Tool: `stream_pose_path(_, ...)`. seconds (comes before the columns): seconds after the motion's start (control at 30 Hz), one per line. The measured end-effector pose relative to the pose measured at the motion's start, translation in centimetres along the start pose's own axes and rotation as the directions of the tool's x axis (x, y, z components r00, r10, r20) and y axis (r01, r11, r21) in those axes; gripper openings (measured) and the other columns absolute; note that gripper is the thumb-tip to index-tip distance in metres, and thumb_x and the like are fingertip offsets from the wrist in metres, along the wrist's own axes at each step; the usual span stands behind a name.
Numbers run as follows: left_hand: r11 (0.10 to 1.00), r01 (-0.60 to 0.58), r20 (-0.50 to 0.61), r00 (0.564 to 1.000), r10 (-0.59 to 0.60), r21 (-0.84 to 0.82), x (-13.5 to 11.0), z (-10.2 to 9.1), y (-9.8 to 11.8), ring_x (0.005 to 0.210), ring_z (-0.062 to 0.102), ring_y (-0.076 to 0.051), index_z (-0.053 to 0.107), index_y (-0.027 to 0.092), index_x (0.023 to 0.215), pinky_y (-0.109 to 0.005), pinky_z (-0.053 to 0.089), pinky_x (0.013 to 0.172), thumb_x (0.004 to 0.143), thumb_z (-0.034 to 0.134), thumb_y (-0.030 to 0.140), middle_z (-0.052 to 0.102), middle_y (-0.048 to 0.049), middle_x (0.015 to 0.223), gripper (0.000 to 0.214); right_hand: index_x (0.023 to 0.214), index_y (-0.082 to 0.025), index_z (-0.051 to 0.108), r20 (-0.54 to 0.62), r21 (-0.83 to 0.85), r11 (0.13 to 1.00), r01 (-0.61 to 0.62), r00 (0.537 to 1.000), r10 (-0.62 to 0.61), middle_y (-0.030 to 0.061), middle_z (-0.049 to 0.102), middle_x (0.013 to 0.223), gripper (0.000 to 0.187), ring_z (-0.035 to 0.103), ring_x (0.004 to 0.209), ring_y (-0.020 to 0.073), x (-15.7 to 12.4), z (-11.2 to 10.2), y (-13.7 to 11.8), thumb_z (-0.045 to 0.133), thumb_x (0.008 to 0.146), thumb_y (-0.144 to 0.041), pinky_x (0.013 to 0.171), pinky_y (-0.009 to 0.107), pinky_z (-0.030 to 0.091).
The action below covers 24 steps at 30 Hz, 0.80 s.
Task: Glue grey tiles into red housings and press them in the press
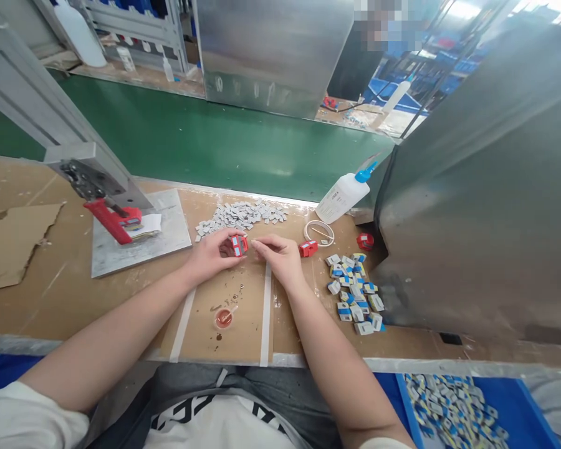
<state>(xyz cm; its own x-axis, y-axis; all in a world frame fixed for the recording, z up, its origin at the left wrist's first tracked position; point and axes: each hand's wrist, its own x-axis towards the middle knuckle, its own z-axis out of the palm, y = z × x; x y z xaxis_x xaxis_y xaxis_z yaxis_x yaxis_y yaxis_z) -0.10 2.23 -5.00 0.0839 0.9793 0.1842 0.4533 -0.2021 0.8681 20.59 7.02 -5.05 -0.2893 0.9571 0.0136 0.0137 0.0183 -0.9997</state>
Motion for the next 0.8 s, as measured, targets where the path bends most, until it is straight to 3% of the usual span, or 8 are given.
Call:
stream_pose_path(0.17, 0.994, -0.082, 0.0, 0.997, 0.083, 0.07, 0.1, 0.1, -0.4, 0.102, 0.072, -0.023, 0.07, 0.024, 0.123, -0.038, 0.061, 0.09, 0.083, 0.08, 0.023, 0.072, -0.0058, 0.116, 0.042, 0.086, -0.02, 0.08, -0.076, 0.001, 0.999, 0.041, 0.996, -0.041, 0.0037, 0.076, 0.078, 0.039, 0.065, 0.061, 0.0153, 0.3, 0.7, 0.5, 0.091, 0.072, -0.055, 0.057, 0.031, 0.062)
stream_pose_path(0.33, 0.991, -0.092, 0.007, 0.996, 0.092, 0.097, 0.1, 0.2, -0.5, 0.098, 0.072, -0.021, 0.07, 0.024, 0.123, -0.036, 0.061, 0.089, 0.084, 0.08, 0.023, 0.071, -0.0046, 0.114, 0.041, 0.087, -0.022, 0.078, -0.019, -0.06, 0.996, 0.069, 0.997, -0.07, 0.0049, 0.073, 0.09, 0.035, 0.065, 0.072, 0.0163, -0.2, 0.8, 0.5, 0.085, 0.08, -0.055, 0.052, 0.026, 0.058)
stream_pose_path(0.53, 0.985, -0.117, 0.002, 0.993, 0.118, 0.128, 0.1, 0.3, -0.6, 0.099, 0.072, -0.019, 0.071, 0.024, 0.123, -0.033, 0.061, 0.087, 0.083, 0.079, 0.018, 0.071, -0.0042, 0.116, 0.041, 0.09, -0.021, 0.076, 0.024, -0.11, 0.992, 0.06, 0.998, -0.057, 0.0045, 0.072, 0.089, 0.034, 0.063, 0.071, 0.0164, -0.6, 1.2, 0.9, 0.078, 0.088, -0.055, 0.053, 0.027, 0.057)
stream_pose_path(0.63, 0.98, -0.134, -0.008, 0.991, 0.137, 0.146, 0.0, 0.4, -0.4, 0.1, 0.072, -0.019, 0.071, 0.023, 0.124, -0.032, 0.061, 0.085, 0.083, 0.078, 0.015, 0.071, -0.0046, 0.116, 0.042, 0.093, -0.022, 0.075, 0.053, -0.274, 0.94, 0.204, 0.979, -0.197, 0.0052, 0.071, 0.089, 0.028, 0.065, 0.076, 0.0178, -0.7, 0.9, 0.7, 0.071, 0.097, -0.049, 0.058, 0.028, 0.056)
stream_pose_path(0.73, 0.981, -0.129, -0.011, 0.991, 0.132, 0.141, 0.0, 0.3, -0.3, 0.097, 0.072, -0.018, 0.072, 0.023, 0.124, -0.032, 0.062, 0.085, 0.083, 0.076, 0.013, 0.071, -0.0046, 0.116, 0.043, 0.097, -0.023, 0.075, 0.156, -0.447, 0.792, 0.416, 0.908, -0.389, 0.0058, 0.071, 0.091, 0.02, 0.065, 0.08, 0.018, -0.8, 0.5, 0.4, 0.062, 0.104, -0.037, 0.067, 0.031, 0.056)
stream_pose_path(0.8, 0.988, -0.11, -0.003, 0.994, 0.111, 0.11, 0.0, 0.3, -0.3, 0.089, 0.071, -0.016, 0.072, 0.023, 0.125, -0.03, 0.063, 0.081, 0.083, 0.076, 0.014, 0.07, -0.0042, 0.114, 0.043, 0.101, -0.024, 0.076, 0.185, -0.46, 0.744, 0.485, 0.872, -0.454, 0.0066, 0.073, 0.096, 0.018, 0.068, 0.085, 0.0186, -0.8, 0.4, 0.3, 0.061, 0.105, -0.032, 0.074, 0.033, 0.057)
